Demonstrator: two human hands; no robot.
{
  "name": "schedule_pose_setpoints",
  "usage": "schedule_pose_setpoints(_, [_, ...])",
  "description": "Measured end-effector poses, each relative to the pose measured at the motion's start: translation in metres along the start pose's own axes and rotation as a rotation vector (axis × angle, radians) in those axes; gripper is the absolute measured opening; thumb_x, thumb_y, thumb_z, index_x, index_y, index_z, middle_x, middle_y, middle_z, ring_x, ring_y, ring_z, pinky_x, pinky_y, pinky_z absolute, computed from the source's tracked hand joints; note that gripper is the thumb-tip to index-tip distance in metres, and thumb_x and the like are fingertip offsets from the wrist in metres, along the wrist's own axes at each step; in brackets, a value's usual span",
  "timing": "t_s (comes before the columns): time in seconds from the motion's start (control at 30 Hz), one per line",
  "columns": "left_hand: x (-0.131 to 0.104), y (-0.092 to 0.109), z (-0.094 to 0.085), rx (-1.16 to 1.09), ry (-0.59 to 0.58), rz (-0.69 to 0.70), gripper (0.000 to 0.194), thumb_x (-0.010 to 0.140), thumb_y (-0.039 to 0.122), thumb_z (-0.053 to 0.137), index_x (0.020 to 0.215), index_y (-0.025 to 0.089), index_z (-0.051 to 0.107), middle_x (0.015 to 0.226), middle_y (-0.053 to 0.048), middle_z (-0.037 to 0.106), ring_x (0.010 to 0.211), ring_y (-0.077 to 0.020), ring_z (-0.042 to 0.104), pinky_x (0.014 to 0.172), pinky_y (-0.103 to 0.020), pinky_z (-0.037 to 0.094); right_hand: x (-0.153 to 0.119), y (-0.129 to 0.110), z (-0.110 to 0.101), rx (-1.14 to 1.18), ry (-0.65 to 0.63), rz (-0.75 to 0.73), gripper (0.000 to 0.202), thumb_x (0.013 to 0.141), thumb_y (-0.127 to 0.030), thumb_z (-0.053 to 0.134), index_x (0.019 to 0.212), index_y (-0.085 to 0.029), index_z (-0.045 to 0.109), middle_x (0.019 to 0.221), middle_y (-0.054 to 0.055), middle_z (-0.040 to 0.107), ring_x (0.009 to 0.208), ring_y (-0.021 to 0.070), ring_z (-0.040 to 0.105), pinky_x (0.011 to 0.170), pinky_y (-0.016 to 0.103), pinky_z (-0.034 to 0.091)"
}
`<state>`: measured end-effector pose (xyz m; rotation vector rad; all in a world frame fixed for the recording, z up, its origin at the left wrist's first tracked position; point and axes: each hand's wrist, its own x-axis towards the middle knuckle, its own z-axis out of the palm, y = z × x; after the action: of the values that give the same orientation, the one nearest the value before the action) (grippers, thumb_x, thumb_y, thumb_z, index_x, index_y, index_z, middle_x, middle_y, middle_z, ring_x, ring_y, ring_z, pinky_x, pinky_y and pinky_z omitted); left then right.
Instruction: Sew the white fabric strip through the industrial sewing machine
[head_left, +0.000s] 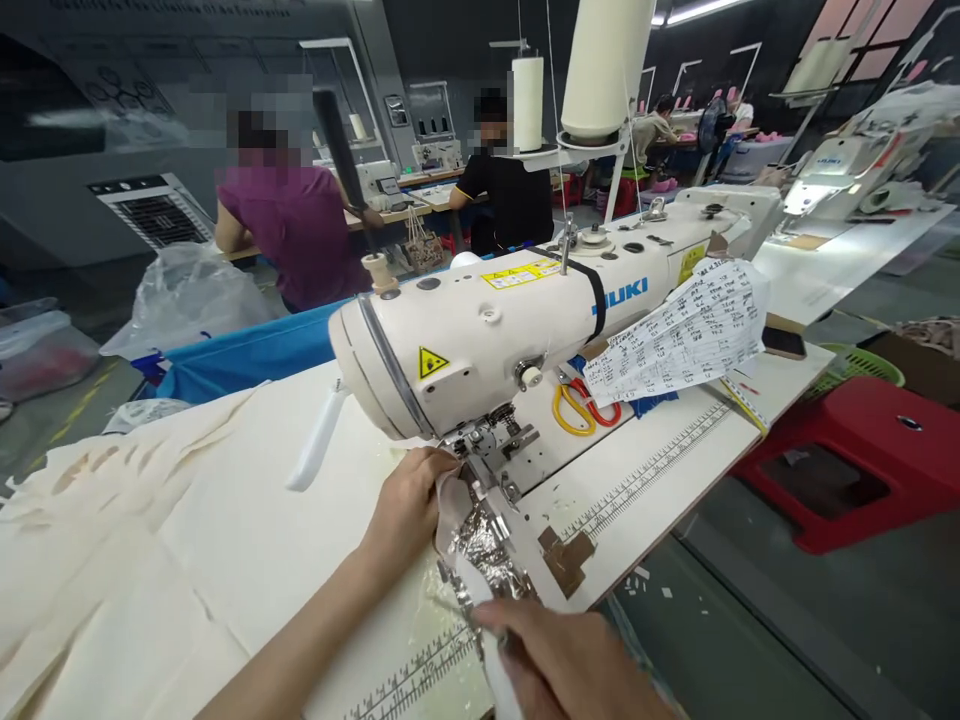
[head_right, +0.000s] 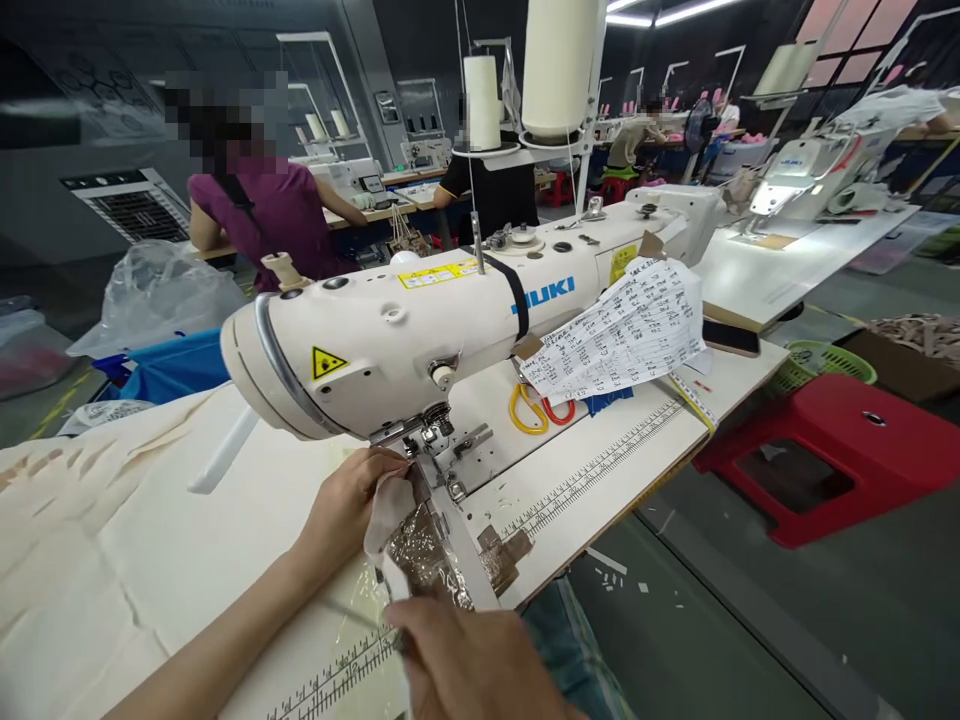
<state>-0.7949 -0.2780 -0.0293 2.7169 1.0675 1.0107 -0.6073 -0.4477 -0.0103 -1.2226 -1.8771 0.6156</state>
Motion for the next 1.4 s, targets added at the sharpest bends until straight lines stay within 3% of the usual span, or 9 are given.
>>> schedule_pose_setpoints(0.13, [0.001, -0.004, -0.004, -0.158, -0.047, -0.063, 0.018, 0.097, 0.024, 0.05, 0.09, 0.019, 0.067, 0.093, -0.006, 0.072, 0.088, -0.0186, 0.069, 0.075, -0.031, 0.057, 0.014, 0.02, -0.002, -0.119, 0.05, 0.113, 0.032, 0.104, -0.025, 0.034, 0.133, -0.017, 0.046, 0.085, 0.004, 0.074, 0.065, 0.019, 0.069, 0.052, 0.026, 0.045])
schedule_pose_setpoints(0.23, [0.002, -0.004, -0.005, -0.201, -0.047, -0.067, 0.019, 0.097, 0.023, 0.052, 0.091, 0.018, 0.068, 0.093, -0.006, 0.072, 0.088, -0.0178, 0.069, 0.076, -0.029, 0.057, 0.029, 0.027, -0.002, -0.205, 0.081, 0.175, 0.029, 0.104, -0.024, 0.033, 0.127, -0.013, 0.046, 0.082, 0.006, 0.072, 0.061, 0.0189, 0.066, 0.044, 0.026, 0.037])
schedule_pose_setpoints(0.3, [0.003, -0.004, -0.006, -0.221, -0.047, -0.058, 0.018, 0.097, 0.023, 0.053, 0.091, 0.018, 0.069, 0.093, -0.006, 0.072, 0.088, -0.0173, 0.069, 0.076, -0.027, 0.056, 0.038, 0.031, 0.001, -0.287, 0.129, 0.136, 0.026, 0.104, -0.02, 0.032, 0.12, -0.014, 0.05, 0.085, 0.007, 0.072, 0.057, 0.0183, 0.065, 0.043, 0.027, 0.036])
schedule_pose_setpoints(0.47, [0.002, -0.007, -0.006, -0.231, -0.047, -0.063, 0.016, 0.097, 0.023, 0.054, 0.093, 0.019, 0.069, 0.093, -0.006, 0.073, 0.089, -0.0176, 0.07, 0.075, -0.027, 0.057, 0.051, 0.037, 0.013, -0.41, 0.192, 0.021, 0.028, 0.104, -0.019, 0.032, 0.117, -0.014, 0.057, 0.088, 0.008, 0.074, 0.066, 0.0189, 0.07, 0.053, 0.028, 0.045])
schedule_pose_setpoints(1.4, [0.002, -0.002, -0.002, -0.114, -0.084, -0.092, 0.015, 0.097, 0.032, 0.052, 0.098, 0.02, 0.061, 0.093, -0.007, 0.068, 0.084, -0.0199, 0.064, 0.071, -0.032, 0.053, 0.058, 0.038, 0.018, -0.493, 0.192, -0.012, 0.03, 0.104, -0.018, 0.035, 0.114, -0.013, 0.062, 0.081, 0.007, 0.074, 0.061, 0.0184, 0.069, 0.047, 0.028, 0.042])
